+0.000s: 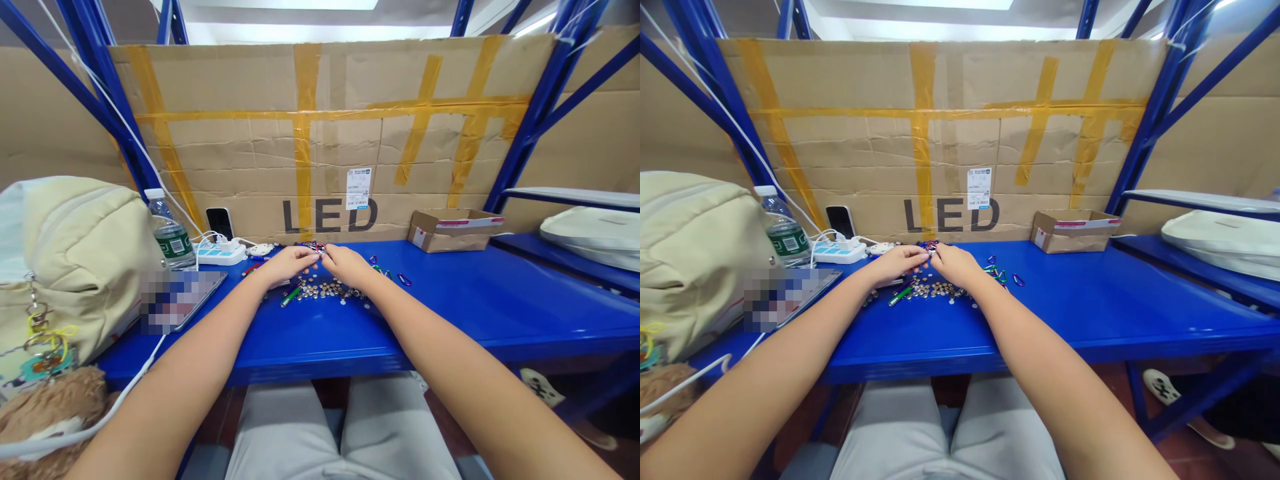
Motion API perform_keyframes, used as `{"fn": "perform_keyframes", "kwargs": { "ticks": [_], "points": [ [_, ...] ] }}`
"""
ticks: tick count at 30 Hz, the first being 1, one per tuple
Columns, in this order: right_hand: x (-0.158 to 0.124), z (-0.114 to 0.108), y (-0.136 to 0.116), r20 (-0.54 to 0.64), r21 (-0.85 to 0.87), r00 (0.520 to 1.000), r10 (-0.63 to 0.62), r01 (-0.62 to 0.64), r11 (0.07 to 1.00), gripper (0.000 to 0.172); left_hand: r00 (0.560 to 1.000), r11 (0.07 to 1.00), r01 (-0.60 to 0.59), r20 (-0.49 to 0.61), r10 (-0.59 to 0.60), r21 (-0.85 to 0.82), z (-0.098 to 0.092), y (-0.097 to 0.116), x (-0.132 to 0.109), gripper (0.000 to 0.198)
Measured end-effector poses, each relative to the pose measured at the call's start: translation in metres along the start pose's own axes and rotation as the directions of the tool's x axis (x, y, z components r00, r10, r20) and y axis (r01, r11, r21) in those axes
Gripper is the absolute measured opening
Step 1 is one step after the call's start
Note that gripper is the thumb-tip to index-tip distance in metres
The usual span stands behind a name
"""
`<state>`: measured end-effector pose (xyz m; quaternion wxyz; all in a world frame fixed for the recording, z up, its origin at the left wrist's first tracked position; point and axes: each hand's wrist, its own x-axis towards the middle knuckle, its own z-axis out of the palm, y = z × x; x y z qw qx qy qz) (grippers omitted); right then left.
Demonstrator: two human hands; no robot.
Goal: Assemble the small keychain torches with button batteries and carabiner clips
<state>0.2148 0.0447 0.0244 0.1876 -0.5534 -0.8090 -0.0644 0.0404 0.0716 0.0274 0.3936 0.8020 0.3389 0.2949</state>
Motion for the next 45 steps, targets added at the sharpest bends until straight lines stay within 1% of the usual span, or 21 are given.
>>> {"fn": "perform_keyframes", "kwargs": {
  "ticks": [5,8,10,12,14,15,17,19,21,23,24,26,27,28,29,30,32,34,36,41,45],
  "points": [
    [-0.001,0.0,-0.003,0.009,-0.002,1.0,0.024,-0.024,1.0,0.032,0.994,0.997,-0.014,-0.113,0.006,-0.074,0.002,-0.005,0.004,0.035],
    [0.0,0.004,-0.001,0.007,0.111,1.0,0.029,-0.03,0.993,0.032,0.988,0.995,0.033,-0.149,-0.047,-0.091,0.001,-0.007,0.008,0.033],
    [0.002,0.006,0.002,-0.006,0.254,0.999,0.05,-0.046,0.966,0.033,0.979,0.986,0.122,-0.149,-0.139,-0.117,0.0,-0.008,0.009,0.029],
    [0.004,0.007,0.008,-0.021,0.371,0.994,0.11,-0.094,0.924,0.035,0.953,0.954,0.248,-0.134,-0.271,-0.166,0.0,-0.009,0.01,0.021],
    [0.006,0.006,0.015,-0.034,0.428,0.98,0.196,-0.162,0.889,0.035,0.917,0.903,0.351,-0.105,-0.385,-0.25,-0.001,-0.01,0.011,0.016],
    [0.007,0.005,0.018,-0.043,0.441,0.971,0.233,-0.191,0.877,0.033,0.902,0.875,0.374,-0.1,-0.421,-0.307,-0.001,-0.011,0.012,0.017],
    [0.008,0.002,0.023,-0.047,0.457,0.959,0.278,-0.227,0.86,0.029,0.895,0.833,0.332,-0.132,-0.426,-0.442,-0.001,-0.013,0.016,0.025],
    [0.008,0.001,0.026,-0.028,0.469,0.96,0.28,-0.235,0.851,0.027,0.901,0.81,0.216,-0.208,-0.381,-0.545,-0.002,-0.014,0.021,0.035],
    [0.007,0.002,0.027,-0.002,0.482,0.967,0.256,-0.223,0.847,0.027,0.902,0.821,0.117,-0.286,-0.323,-0.559,-0.005,-0.016,0.023,0.043],
    [0.006,0.003,0.027,0.023,0.482,0.974,0.224,-0.207,0.851,0.028,0.896,0.887,0.079,-0.357,-0.263,-0.455,-0.012,-0.02,0.023,0.046],
    [0.006,0.004,0.026,0.037,0.474,0.977,0.21,-0.202,0.857,0.028,0.898,0.935,0.078,-0.384,-0.217,-0.346,-0.017,-0.022,0.021,0.046],
    [0.005,0.004,0.027,0.06,0.433,0.982,0.179,-0.187,0.882,0.028,0.908,0.991,0.136,-0.399,-0.127,-0.006,-0.029,-0.028,0.015,0.042],
    [0.004,0.004,0.027,0.063,0.401,0.985,0.162,-0.174,0.899,0.027,0.933,0.965,0.146,-0.354,-0.061,0.219,-0.035,-0.031,0.012,0.037],
    [0.004,0.004,0.026,0.057,0.365,0.988,0.14,-0.151,0.918,0.026,0.953,0.895,0.167,-0.3,-0.039,0.414,-0.041,-0.035,0.009,0.031],
    [0.004,0.005,0.026,0.046,0.328,0.993,0.109,-0.118,0.937,0.024,0.965,0.817,0.197,-0.255,-0.063,0.541,-0.045,-0.038,0.007,0.024],
    [0.004,0.005,0.025,0.035,0.288,0.997,0.068,-0.075,0.955,0.022,0.973,0.767,0.2,-0.214,-0.084,0.61,-0.049,-0.041,0.005,0.02],
    [0.003,0.007,0.021,0.036,0.213,0.999,-0.026,0.018,0.977,0.02,0.979,0.719,0.2,-0.159,-0.125,0.666,-0.052,-0.044,0.004,0.019],
    [0.003,0.01,0.016,0.059,0.146,0.992,-0.114,0.104,0.984,0.022,0.982,0.721,0.187,-0.119,-0.145,0.667,-0.052,-0.045,0.005,0.02],
    [0.002,0.013,0.009,0.085,0.088,0.983,-0.165,0.157,0.984,0.026,0.984,0.729,0.177,-0.097,-0.151,0.662,-0.051,-0.044,0.006,0.019],
    [0.0,0.016,-0.002,0.145,0.014,0.964,-0.221,0.221,0.975,0.029,0.982,0.728,0.183,-0.089,-0.167,0.661,-0.051,-0.043,0.005,0.019],
    [0.0,0.019,-0.005,0.145,-0.031,0.968,-0.204,0.211,0.977,0.032,0.983,0.723,0.178,-0.088,-0.16,0.667,-0.049,-0.04,0.001,0.019]
  ]
}}
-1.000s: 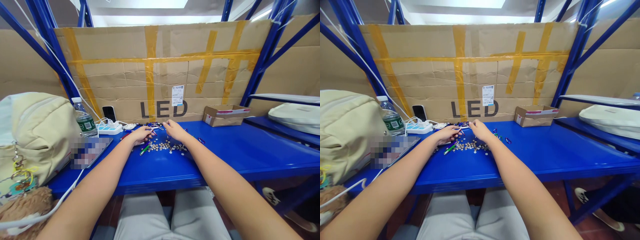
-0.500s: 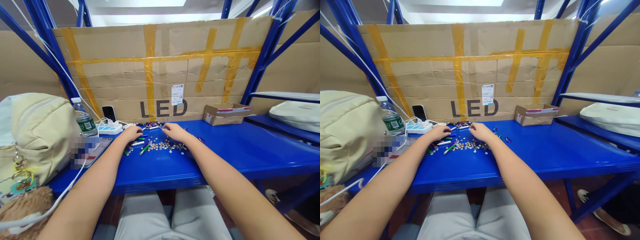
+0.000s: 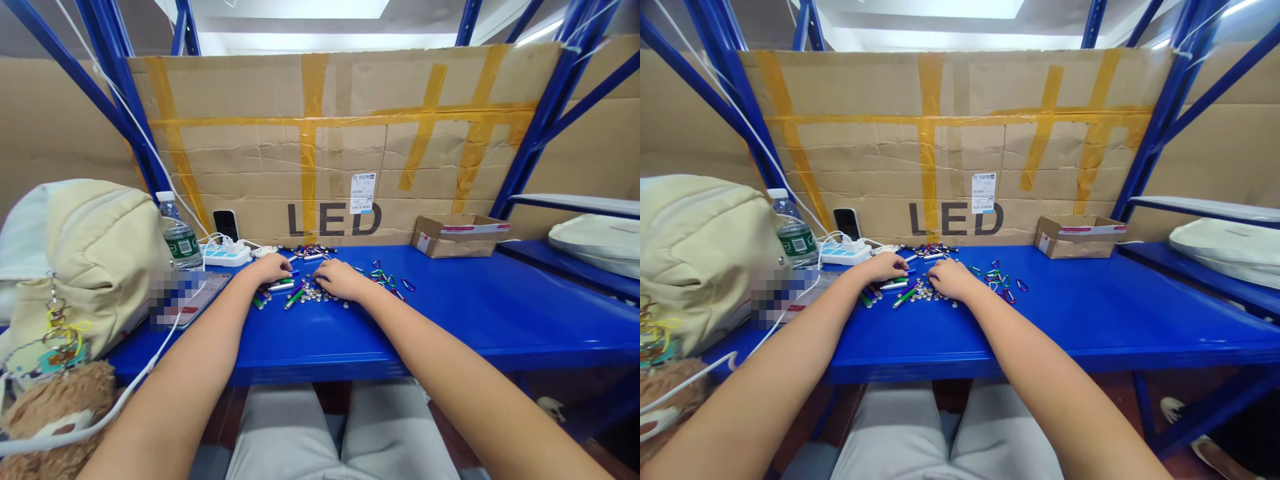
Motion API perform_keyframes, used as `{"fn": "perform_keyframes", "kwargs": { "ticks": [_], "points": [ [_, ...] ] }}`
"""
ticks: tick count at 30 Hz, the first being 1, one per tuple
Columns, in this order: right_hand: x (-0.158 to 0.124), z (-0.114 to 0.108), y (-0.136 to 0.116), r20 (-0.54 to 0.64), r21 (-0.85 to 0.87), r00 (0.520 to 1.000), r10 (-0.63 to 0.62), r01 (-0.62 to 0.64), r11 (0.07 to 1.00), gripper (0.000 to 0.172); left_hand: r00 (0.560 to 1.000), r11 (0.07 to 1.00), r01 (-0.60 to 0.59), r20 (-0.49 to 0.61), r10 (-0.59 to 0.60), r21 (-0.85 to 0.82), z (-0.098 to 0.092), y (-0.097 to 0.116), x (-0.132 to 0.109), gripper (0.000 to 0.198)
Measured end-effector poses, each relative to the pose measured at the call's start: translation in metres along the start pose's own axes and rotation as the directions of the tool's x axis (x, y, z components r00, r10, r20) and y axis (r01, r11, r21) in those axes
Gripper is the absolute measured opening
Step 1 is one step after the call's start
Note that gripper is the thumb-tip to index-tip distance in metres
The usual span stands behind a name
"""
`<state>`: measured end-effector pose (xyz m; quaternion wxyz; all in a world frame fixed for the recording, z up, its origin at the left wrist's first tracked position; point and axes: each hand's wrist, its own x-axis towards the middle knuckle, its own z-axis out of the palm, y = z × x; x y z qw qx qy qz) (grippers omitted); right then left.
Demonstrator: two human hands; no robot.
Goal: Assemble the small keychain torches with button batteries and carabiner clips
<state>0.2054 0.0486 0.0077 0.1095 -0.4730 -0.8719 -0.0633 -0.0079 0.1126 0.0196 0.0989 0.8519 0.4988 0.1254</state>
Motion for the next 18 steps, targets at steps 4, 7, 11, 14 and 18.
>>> {"fn": "perform_keyframes", "kwargs": {
  "ticks": [4,7,11,14,18],
  "points": [
    [0.006,0.005,-0.005,-0.024,0.009,0.999,0.048,-0.048,0.999,0.026,0.995,0.993,-0.083,-0.068,0.078,-0.079,0.0,0.006,-0.002,0.024],
    [0.01,0.007,-0.007,-0.034,0.041,0.996,0.081,-0.079,0.996,0.02,0.986,0.975,-0.155,-0.082,0.143,-0.16,0.0,0.011,-0.002,0.026],
    [0.012,0.01,-0.002,-0.081,0.138,0.994,0.073,-0.061,0.988,0.012,0.98,0.951,-0.199,-0.047,0.194,-0.235,0.004,0.014,-0.001,0.025],
    [0.012,0.009,0.004,-0.249,0.27,0.966,0.065,0.005,0.963,0.011,0.969,0.934,-0.244,-0.04,0.242,-0.261,0.008,0.016,-0.001,0.024],
    [0.013,0.005,0.006,-0.451,0.398,0.888,0.083,0.117,0.91,0.007,0.954,0.892,-0.295,-0.053,0.296,-0.341,0.009,0.025,-0.002,0.023]
  ]
}}
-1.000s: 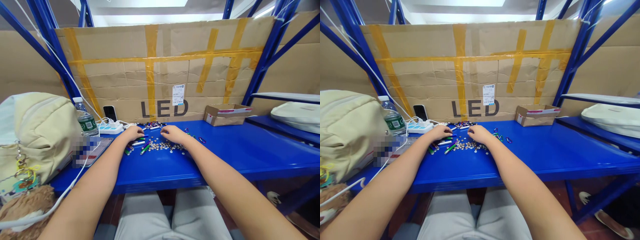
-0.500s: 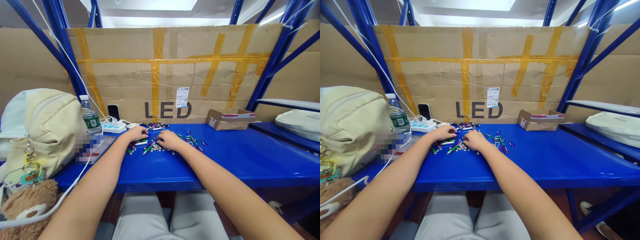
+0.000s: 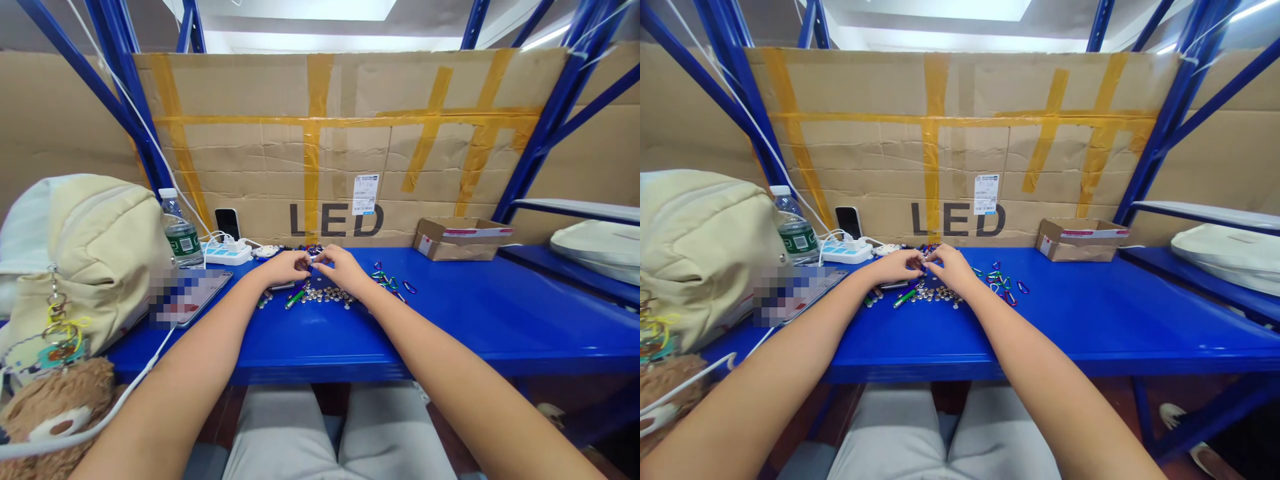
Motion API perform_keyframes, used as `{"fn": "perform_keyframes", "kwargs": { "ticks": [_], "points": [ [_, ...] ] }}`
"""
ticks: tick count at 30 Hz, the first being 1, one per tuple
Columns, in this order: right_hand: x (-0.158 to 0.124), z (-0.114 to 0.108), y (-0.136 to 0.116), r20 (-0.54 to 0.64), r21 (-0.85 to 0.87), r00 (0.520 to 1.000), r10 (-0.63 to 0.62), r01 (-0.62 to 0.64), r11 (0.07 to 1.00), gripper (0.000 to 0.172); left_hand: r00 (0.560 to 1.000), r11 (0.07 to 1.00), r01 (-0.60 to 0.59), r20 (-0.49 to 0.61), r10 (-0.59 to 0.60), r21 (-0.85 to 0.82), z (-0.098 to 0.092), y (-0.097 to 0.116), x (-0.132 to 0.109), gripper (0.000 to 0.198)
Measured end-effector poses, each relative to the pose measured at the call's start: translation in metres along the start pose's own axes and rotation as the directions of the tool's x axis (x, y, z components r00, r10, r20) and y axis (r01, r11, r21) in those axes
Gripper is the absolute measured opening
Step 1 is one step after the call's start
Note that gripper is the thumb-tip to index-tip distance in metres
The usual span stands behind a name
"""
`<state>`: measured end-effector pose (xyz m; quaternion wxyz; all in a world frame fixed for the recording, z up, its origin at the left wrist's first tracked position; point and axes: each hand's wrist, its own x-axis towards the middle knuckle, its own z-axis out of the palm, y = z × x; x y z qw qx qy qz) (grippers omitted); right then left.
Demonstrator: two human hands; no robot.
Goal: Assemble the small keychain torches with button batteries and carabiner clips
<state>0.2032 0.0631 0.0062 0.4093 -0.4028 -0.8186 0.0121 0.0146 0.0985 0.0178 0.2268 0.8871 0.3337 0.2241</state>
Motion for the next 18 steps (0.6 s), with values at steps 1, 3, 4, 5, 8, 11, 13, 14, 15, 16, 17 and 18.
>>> {"fn": "perform_keyframes", "kwargs": {
  "ticks": [1,3,4,5,8,11,13,14,15,16,17,18],
  "points": [
    [0.0,-0.001,-0.001,-0.029,0.03,0.999,-0.015,0.016,0.999,0.006,1.0,1.0,-0.017,-0.007,0.017,-0.018,0.001,0.003,0.0,0.022],
    [0.001,-0.002,-0.002,-0.07,0.069,0.997,-0.042,0.047,0.997,0.004,0.998,0.997,-0.054,-0.023,0.052,-0.052,0.003,0.008,0.0,0.021],
    [0.001,-0.003,-0.003,-0.081,0.08,0.995,-0.055,0.061,0.995,0.004,0.997,0.995,-0.07,-0.028,0.068,-0.074,0.003,0.009,0.0,0.021],
    [0.0,-0.003,-0.004,-0.087,0.088,0.994,-0.066,0.074,0.993,0.004,0.996,0.992,-0.082,-0.031,0.08,-0.099,0.004,0.011,0.0,0.021],
    [-0.001,-0.006,-0.005,-0.078,0.096,0.993,-0.094,0.101,0.99,0.005,0.994,0.984,-0.099,-0.052,0.092,-0.145,0.005,0.013,0.0,0.023],
    [-0.001,-0.008,-0.004,-0.05,0.092,0.993,-0.103,0.107,0.99,0.016,0.988,0.993,-0.096,-0.131,0.086,-0.074,0.004,0.015,-0.001,0.024],
    [-0.002,-0.009,-0.003,-0.041,0.093,0.996,-0.082,0.085,0.992,0.026,0.977,0.996,-0.088,-0.193,0.092,0.03,0.002,0.015,-0.001,0.024],
    [-0.002,-0.01,-0.002,-0.037,0.088,0.997,-0.061,0.064,0.994,0.029,0.971,0.993,-0.088,-0.214,0.103,0.082,0.001,0.015,-0.001,0.024],
    [-0.002,-0.01,-0.002,-0.03,0.075,0.999,-0.036,0.039,0.996,0.029,0.967,0.988,-0.09,-0.226,0.118,0.129,0.0,0.014,-0.001,0.024],
    [-0.003,-0.011,0.0,-0.016,0.05,1.0,-0.011,0.012,0.999,0.028,0.963,0.981,-0.093,-0.233,0.132,0.169,-0.001,0.013,-0.001,0.023],
    [-0.003,-0.01,0.001,0.008,0.017,1.0,0.011,-0.011,1.0,0.025,0.96,0.975,-0.095,-0.239,0.143,0.201,-0.002,0.012,-0.001,0.023],
    [-0.003,-0.01,0.002,0.042,-0.016,0.999,0.024,-0.024,1.0,0.021,0.957,0.97,-0.093,-0.247,0.149,0.225,-0.002,0.011,-0.001,0.022]
  ]
}}
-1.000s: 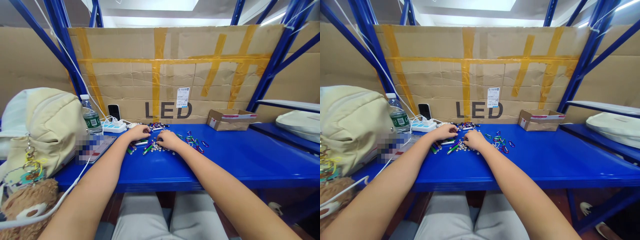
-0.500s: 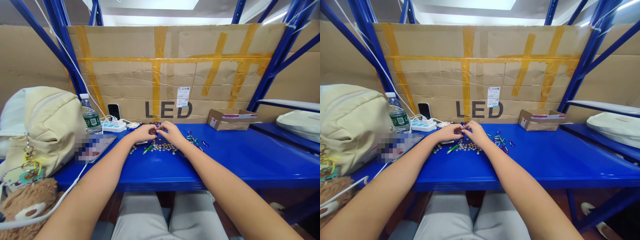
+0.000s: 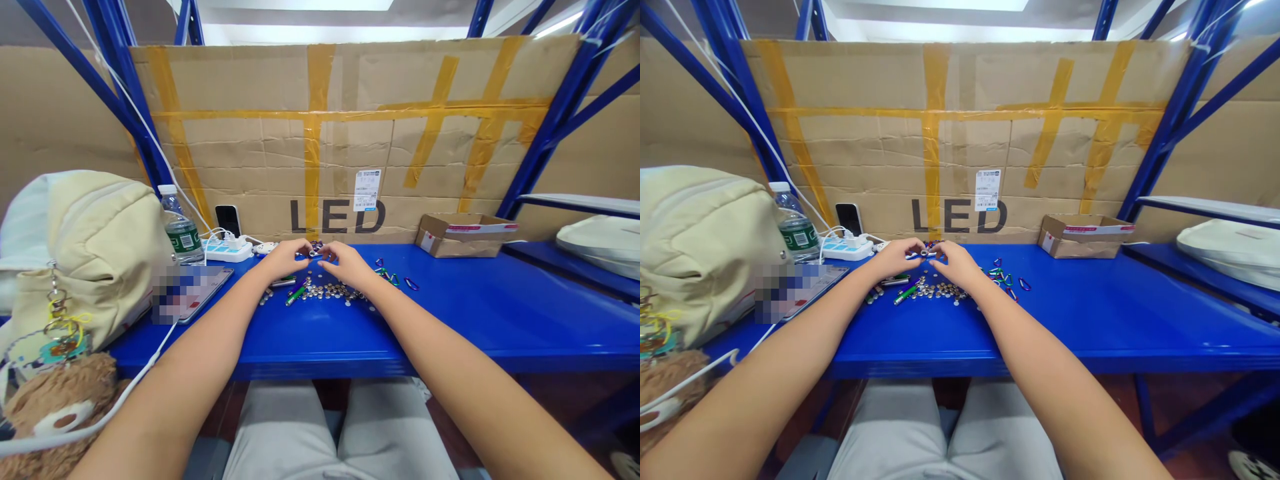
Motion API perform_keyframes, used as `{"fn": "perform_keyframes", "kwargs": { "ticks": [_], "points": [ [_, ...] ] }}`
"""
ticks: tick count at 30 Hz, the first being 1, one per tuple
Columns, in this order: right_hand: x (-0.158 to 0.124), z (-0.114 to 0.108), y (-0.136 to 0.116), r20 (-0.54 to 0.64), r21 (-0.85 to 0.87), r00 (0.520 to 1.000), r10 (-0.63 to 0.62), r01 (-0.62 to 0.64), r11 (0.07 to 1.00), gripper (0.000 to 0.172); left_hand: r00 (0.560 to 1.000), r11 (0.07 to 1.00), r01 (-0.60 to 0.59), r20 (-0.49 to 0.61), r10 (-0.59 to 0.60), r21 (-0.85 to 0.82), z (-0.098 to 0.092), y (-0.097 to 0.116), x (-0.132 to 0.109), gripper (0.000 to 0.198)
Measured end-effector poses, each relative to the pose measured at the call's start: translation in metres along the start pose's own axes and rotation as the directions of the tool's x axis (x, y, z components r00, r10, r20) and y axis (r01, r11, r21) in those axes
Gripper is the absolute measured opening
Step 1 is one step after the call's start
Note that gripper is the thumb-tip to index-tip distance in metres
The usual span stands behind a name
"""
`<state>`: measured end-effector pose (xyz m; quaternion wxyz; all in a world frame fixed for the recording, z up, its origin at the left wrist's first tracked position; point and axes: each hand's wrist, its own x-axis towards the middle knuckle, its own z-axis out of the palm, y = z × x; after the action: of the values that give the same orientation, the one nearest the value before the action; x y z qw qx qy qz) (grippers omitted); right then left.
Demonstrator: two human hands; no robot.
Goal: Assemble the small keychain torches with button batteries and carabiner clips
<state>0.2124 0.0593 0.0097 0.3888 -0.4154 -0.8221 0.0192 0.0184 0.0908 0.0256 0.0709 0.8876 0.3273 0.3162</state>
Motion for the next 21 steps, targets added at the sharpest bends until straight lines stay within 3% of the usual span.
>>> {"fn": "perform_keyframes", "kwargs": {
  "ticks": [3,7,9,14,18,21],
  "points": [
    [0.0,0.006,0.005,0.12,-0.071,0.993,-0.012,0.021,0.997,0.015,0.999,0.999,0.007,-0.034,-0.005,0.05,0.0,-0.003,0.0,0.02],
    [0.004,0.019,0.009,0.195,-0.13,0.978,-0.072,0.099,0.987,0.021,0.999,0.998,0.002,-0.049,0.001,0.063,0.0,-0.004,0.001,0.02],
    [0.005,0.023,0.008,0.172,-0.155,0.983,-0.063,0.09,0.984,0.023,0.999,0.998,-0.004,-0.037,0.007,0.067,-0.001,-0.005,0.001,0.02],
    [0.004,0.013,-0.004,-0.03,-0.204,0.998,-0.053,0.046,0.978,0.029,1.0,0.998,0.002,-0.007,-0.001,0.066,-0.002,-0.005,0.0,0.021],
    [0.002,0.006,-0.013,0.018,-0.305,0.995,-0.102,0.103,0.947,0.023,1.0,0.996,0.013,0.0,-0.013,0.092,-0.002,-0.004,-0.001,0.02],
    [0.002,0.007,-0.016,0.042,-0.352,0.996,-0.075,0.085,0.932,0.03,1.0,0.992,0.025,0.005,-0.025,0.12,-0.003,-0.003,0.0,0.02]
  ]
}}
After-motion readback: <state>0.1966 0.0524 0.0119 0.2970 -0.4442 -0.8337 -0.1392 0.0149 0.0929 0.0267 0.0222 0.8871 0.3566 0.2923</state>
